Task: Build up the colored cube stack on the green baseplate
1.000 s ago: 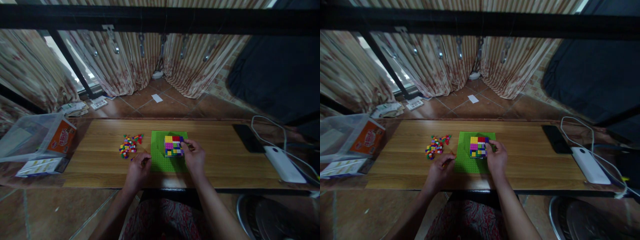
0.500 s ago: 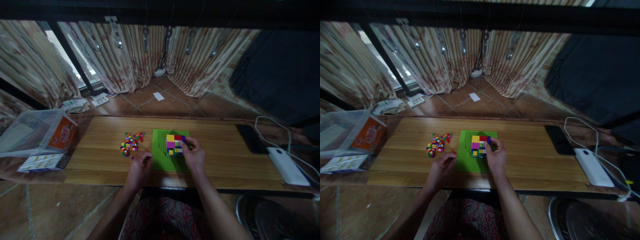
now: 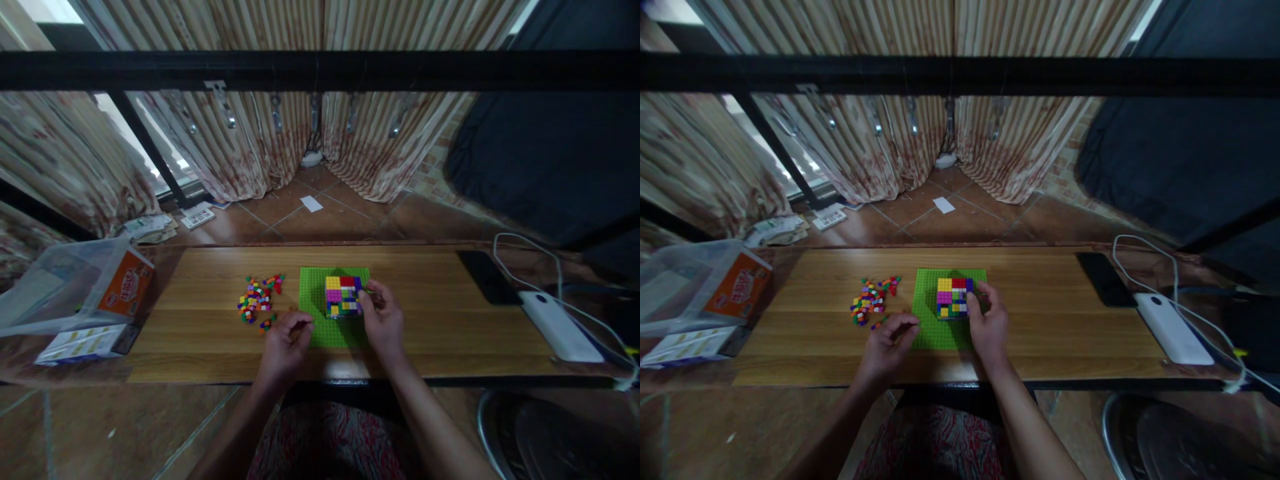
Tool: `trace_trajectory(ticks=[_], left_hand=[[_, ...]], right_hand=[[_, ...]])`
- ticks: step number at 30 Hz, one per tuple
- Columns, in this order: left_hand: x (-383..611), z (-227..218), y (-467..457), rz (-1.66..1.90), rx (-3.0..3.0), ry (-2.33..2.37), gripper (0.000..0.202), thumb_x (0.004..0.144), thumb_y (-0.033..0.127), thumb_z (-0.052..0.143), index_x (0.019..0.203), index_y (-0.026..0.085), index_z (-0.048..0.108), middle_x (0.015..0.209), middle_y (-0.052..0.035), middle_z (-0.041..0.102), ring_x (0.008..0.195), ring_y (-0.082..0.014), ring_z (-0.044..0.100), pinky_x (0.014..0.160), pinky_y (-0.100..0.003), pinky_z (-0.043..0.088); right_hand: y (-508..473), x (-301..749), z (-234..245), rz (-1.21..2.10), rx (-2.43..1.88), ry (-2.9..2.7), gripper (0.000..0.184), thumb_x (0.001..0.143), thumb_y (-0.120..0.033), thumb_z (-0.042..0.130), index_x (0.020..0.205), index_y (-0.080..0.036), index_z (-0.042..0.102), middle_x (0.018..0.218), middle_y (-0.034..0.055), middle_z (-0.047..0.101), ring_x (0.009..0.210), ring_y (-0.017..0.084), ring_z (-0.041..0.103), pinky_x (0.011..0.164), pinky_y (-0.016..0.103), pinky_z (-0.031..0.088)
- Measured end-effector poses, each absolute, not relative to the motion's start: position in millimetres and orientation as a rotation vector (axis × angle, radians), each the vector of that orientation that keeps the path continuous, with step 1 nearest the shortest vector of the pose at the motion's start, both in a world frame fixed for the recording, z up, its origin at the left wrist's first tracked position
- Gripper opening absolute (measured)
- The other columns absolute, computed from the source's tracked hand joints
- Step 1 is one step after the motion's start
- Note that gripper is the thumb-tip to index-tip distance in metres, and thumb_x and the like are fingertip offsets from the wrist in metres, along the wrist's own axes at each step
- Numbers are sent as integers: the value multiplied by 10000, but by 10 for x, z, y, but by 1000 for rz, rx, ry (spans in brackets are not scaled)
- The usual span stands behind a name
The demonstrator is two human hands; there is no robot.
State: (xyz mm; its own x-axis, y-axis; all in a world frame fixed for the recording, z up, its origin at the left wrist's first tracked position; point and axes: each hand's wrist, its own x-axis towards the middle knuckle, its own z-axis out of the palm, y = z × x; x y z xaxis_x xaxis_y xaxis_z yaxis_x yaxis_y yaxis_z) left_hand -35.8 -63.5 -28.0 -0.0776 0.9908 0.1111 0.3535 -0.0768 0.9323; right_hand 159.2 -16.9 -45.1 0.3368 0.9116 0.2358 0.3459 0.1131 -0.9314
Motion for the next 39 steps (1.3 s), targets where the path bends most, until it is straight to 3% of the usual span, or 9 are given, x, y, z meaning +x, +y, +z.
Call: trace_trajectory(ticks=[5,11,20,33,39], left_hand=[[-202,-235,-645,1153,1258,1383,129,782,292,631,836,194,696,763,-12,705,703,-138,645,650,-251,534],[-69,-37,-612,1150,1163,1249,152,775,304,662,865,191,709,812,-26,727,745,-147,664,728,-291,561],[61,-57,-637,1209,1253,1208,151,806,273,632,918,193,696,867,-41,733,823,-164,689,777,-304,579],[59,-211,-595,1226,1557,1448,251,845,225,585,1090,209,636,1006,-49,680,863,-148,659,834,-303,542],[-24,-288,-576,1168,1606,1487,243,829,186,572,1063,204,636,1056,-61,640,861,-141,638,808,-294,548]], right_hand=[[-498,1592,-218,668,-1324,-1391,191,896,-344,560,969,-227,692,970,61,701,909,192,650,805,339,522],[-702,1516,-68,852,-1207,-1501,185,893,-287,581,1044,-280,687,987,26,692,919,168,656,813,316,531],[-765,1466,-62,855,-1225,-1467,132,895,-286,600,963,-278,713,953,20,700,900,162,656,797,297,523],[-422,1570,-303,367,-1517,-1446,203,907,-303,537,910,-175,694,855,69,691,798,189,644,731,318,507],[-256,1511,-400,190,-1600,-1512,211,910,-290,533,875,-150,687,815,84,688,799,211,630,756,343,484]])
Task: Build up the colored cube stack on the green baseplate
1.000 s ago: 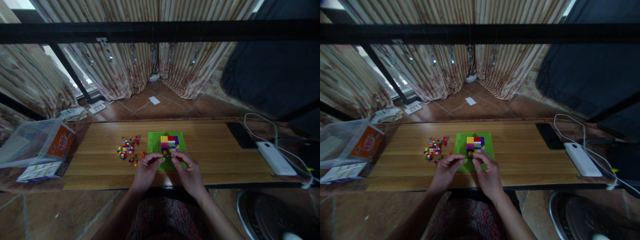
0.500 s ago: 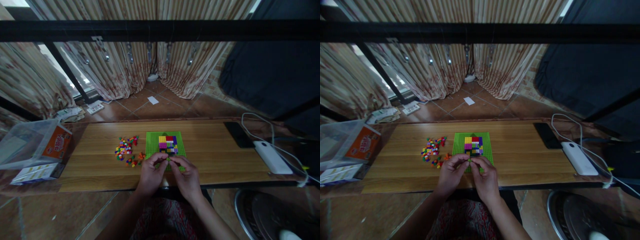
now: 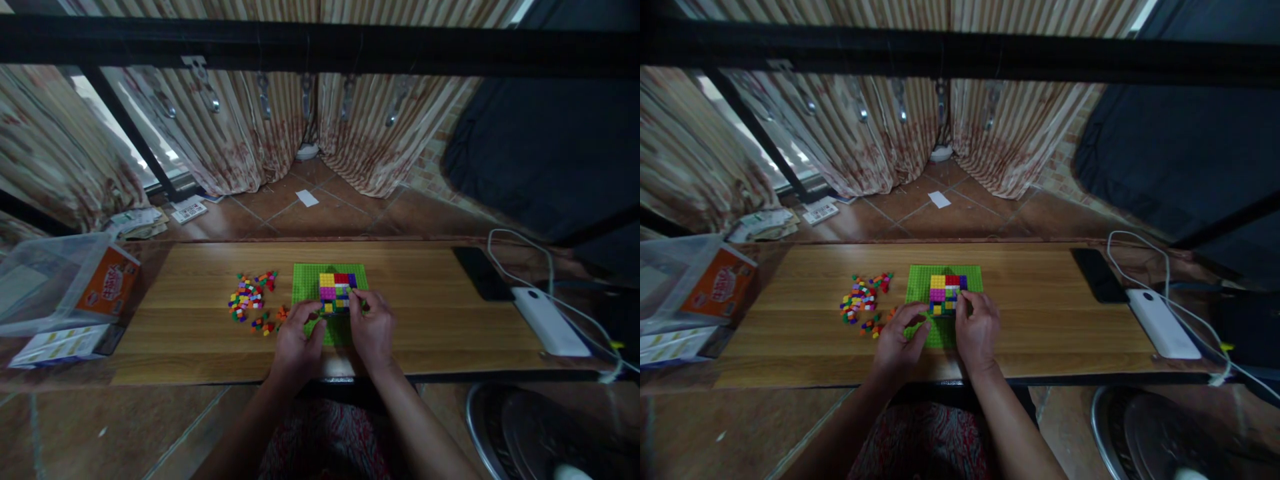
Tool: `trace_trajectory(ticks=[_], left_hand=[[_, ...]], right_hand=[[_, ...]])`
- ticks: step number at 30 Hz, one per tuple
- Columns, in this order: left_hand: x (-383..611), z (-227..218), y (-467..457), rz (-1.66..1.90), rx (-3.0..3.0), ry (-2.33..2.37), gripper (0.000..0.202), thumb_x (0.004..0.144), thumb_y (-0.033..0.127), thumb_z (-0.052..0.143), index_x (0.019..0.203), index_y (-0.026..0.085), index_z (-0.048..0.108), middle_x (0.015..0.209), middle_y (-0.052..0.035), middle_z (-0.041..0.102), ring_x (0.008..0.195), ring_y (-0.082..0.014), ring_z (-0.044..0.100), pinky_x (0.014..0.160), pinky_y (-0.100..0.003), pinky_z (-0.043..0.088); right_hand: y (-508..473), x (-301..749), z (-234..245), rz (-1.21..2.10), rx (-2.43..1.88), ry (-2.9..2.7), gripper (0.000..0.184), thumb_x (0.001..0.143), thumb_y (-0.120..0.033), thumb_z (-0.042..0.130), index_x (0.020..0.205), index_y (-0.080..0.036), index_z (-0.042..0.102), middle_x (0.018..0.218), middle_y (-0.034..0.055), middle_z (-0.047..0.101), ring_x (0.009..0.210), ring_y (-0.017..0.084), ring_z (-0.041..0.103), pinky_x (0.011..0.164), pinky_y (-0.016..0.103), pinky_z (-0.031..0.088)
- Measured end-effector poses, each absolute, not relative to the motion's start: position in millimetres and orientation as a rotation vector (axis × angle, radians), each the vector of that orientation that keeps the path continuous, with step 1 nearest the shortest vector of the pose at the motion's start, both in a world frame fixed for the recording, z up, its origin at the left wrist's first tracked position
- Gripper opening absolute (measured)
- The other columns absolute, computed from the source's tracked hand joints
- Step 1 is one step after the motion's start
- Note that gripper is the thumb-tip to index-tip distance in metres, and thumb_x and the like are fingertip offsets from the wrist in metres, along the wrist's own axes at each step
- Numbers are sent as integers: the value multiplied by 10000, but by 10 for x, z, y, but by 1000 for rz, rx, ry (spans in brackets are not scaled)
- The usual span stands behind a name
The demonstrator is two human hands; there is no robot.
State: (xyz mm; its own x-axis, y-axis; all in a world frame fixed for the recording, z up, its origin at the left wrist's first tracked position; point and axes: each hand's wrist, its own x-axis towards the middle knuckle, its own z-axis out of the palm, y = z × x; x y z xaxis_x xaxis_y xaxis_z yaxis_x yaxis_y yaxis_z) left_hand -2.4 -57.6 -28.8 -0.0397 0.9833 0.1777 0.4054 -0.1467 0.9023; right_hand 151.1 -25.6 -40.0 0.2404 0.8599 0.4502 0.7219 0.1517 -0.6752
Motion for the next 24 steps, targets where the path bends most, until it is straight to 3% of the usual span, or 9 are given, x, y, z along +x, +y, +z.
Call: trace_trajectory(ticks=[12,24], left_hand=[[-73,-333,-559,1162,1586,1491,202,834,176,556,1011,201,650,1046,-61,656,871,-137,643,794,-279,556],[-108,-299,-575,1166,1567,1505,170,822,168,557,955,200,658,1021,-61,662,842,-135,651,783,-277,560]], right_hand=[[-285,1439,-360,54,-1713,-1538,180,879,-301,582,776,-176,661,736,46,671,756,198,607,784,338,414],[-225,1553,-421,349,-1611,-1363,278,880,-411,559,799,-178,689,759,52,685,713,188,617,696,312,454]])
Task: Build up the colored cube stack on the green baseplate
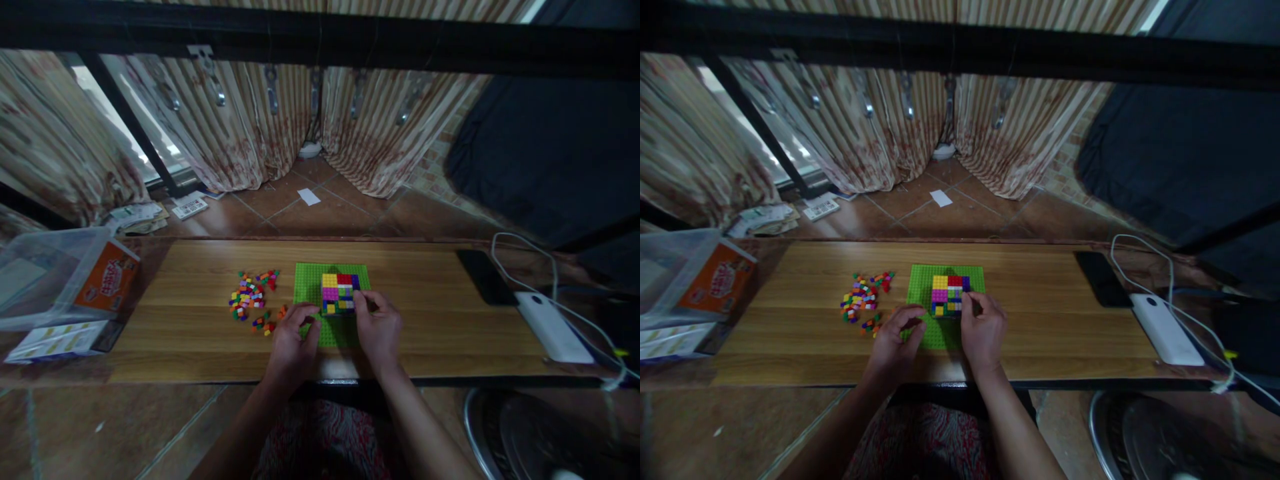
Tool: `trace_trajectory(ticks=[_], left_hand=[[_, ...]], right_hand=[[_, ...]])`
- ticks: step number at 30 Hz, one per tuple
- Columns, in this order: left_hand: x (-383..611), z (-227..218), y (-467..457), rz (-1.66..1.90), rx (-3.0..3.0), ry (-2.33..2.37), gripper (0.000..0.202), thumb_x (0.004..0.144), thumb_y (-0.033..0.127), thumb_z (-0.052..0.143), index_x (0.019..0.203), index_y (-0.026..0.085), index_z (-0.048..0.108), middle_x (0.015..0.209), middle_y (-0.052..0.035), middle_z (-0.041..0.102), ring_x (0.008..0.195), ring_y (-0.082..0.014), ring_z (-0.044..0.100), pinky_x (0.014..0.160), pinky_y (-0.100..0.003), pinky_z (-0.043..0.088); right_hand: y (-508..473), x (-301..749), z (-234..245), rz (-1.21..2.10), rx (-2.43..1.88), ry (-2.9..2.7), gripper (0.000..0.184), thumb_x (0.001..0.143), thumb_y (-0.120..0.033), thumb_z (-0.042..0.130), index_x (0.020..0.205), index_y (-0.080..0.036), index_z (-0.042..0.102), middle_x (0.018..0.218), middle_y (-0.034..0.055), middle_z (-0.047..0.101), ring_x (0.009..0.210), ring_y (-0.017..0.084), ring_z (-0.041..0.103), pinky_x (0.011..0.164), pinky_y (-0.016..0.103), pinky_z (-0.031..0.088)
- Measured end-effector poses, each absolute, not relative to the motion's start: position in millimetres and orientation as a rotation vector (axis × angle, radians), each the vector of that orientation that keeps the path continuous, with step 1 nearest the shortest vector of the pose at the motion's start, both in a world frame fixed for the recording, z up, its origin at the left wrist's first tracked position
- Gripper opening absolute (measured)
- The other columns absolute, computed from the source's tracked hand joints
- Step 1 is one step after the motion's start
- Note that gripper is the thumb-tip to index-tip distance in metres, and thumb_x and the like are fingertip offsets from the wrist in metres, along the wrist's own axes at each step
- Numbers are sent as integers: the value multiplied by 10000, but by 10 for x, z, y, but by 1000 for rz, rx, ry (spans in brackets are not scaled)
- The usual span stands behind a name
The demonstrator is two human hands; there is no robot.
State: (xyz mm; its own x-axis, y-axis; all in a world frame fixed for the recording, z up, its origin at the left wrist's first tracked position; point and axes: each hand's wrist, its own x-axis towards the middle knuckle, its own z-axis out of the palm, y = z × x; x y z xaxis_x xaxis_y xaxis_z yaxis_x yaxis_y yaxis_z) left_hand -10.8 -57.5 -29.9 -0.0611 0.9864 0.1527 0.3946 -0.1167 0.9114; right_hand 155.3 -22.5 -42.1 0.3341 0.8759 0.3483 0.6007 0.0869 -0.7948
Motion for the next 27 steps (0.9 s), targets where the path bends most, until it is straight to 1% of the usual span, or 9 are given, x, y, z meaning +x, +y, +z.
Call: trace_trajectory(ticks=[3,6,9,11,17,21,27], left_hand=[[-134,-295,-583,1169,1571,1504,163,827,175,553,950,199,656,1028,-64,662,857,-136,650,791,-275,556],[-185,-316,-586,1188,1578,1514,157,833,192,550,948,199,657,1029,-66,659,884,-142,649,800,-273,551],[-250,-337,-584,1205,1584,1534,157,834,212,553,952,200,656,1026,-66,655,909,-150,645,806,-276,547],[-297,-339,-582,1212,1579,1545,156,832,221,558,953,200,652,1026,-65,655,900,-151,645,796,-276,546],[-434,-299,-591,1172,1547,1609,158,842,233,559,965,198,650,1014,-65,664,863,-152,643,784,-281,537],[-524,-308,-629,1196,1543,1650,161,848,216,551,975,197,649,1002,-64,665,872,-150,639,781,-275,530],[-821,-427,-724,1257,1540,1791,174,850,218,552,996,197,645,1012,-58,672,931,-161,640,850,-303,516]], right_hand=[[-141,1593,-489,468,-1597,-1226,303,848,-461,584,835,-177,687,764,49,686,699,184,622,672,308,473],[-56,1614,-558,548,-1622,-1144,354,787,-503,633,903,-172,678,822,60,694,715,186,625,673,318,490],[-7,1609,-607,592,-1648,-1128,405,738,-510,670,951,-165,668,872,75,697,742,190,625,681,326,500],[2,1596,-624,630,-1634,-1125,414,735,-503,669,967,-160,662,876,78,701,746,188,627,685,327,506],[1,1560,-623,760,-1581,-1030,398,717,-470,690,940,-143,651,839,75,695,697,177,625,660,330,524],[-3,1555,-629,770,-1549,-998,398,694,-461,707,931,-147,648,848,70,692,718,177,631,697,345,532],[25,1608,-630,821,-1603,-1006,440,672,-475,727,966,-152,672,870,78,703,703,178,640,680,351,540]])
